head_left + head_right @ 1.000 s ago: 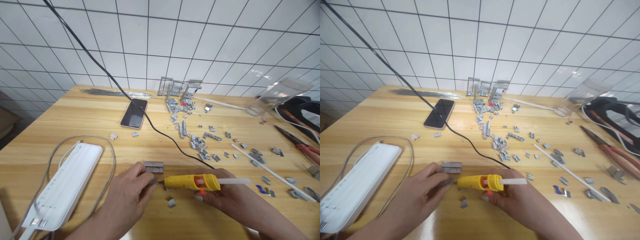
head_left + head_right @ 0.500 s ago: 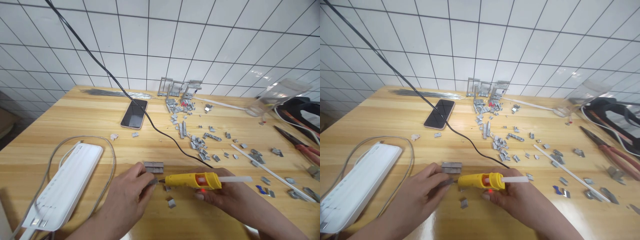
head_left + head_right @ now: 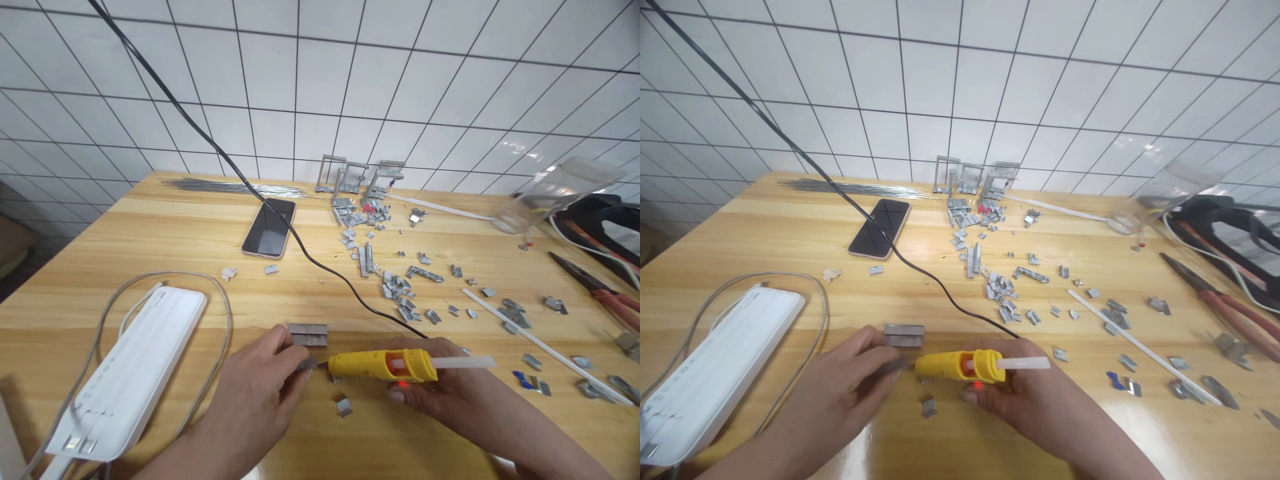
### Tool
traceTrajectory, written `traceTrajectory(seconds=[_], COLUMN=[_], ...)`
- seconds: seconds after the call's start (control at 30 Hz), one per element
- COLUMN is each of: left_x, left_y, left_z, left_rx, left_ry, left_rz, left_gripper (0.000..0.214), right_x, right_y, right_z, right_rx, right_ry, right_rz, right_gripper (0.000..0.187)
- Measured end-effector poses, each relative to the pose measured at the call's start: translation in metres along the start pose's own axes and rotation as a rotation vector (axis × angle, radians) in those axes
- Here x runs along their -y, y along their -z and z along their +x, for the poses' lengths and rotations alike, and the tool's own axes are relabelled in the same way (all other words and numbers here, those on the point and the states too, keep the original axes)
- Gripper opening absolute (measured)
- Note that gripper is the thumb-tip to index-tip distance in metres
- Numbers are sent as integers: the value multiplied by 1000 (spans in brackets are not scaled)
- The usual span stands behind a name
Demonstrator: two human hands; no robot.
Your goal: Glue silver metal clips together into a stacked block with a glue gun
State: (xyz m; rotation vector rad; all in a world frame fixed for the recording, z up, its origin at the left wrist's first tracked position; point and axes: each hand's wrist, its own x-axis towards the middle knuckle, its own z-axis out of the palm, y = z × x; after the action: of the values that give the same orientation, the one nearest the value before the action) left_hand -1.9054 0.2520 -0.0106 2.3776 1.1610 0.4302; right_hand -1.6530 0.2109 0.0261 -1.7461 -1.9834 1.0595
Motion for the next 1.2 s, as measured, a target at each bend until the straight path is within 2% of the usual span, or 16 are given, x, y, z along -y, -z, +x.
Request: traceTrajectory(seconds=[0.3, 0.43, 0.57, 0.8, 1.2], left_x=[-1, -1, -2, -1, -1], left_y=[1, 1, 3, 2, 0], left_z=[1, 1, 0, -1, -1], left_rx=[10, 2, 11, 12, -3], left_ry=[3, -4, 8, 8, 1], left_rz=[4, 9, 4, -5, -7], left_gripper=[23, 23, 23, 23, 24], right_x=[1, 0, -1, 1, -3], right_y=[1, -1, 0, 0, 0], right_z=[0, -2, -1, 0, -1], right_rx=[11, -28, -85, -3, -19], right_ry=[0, -11, -10, -2, 12], right_rz=[-8, 25, 49, -14, 0], right_gripper=[13, 19, 17, 12, 14])
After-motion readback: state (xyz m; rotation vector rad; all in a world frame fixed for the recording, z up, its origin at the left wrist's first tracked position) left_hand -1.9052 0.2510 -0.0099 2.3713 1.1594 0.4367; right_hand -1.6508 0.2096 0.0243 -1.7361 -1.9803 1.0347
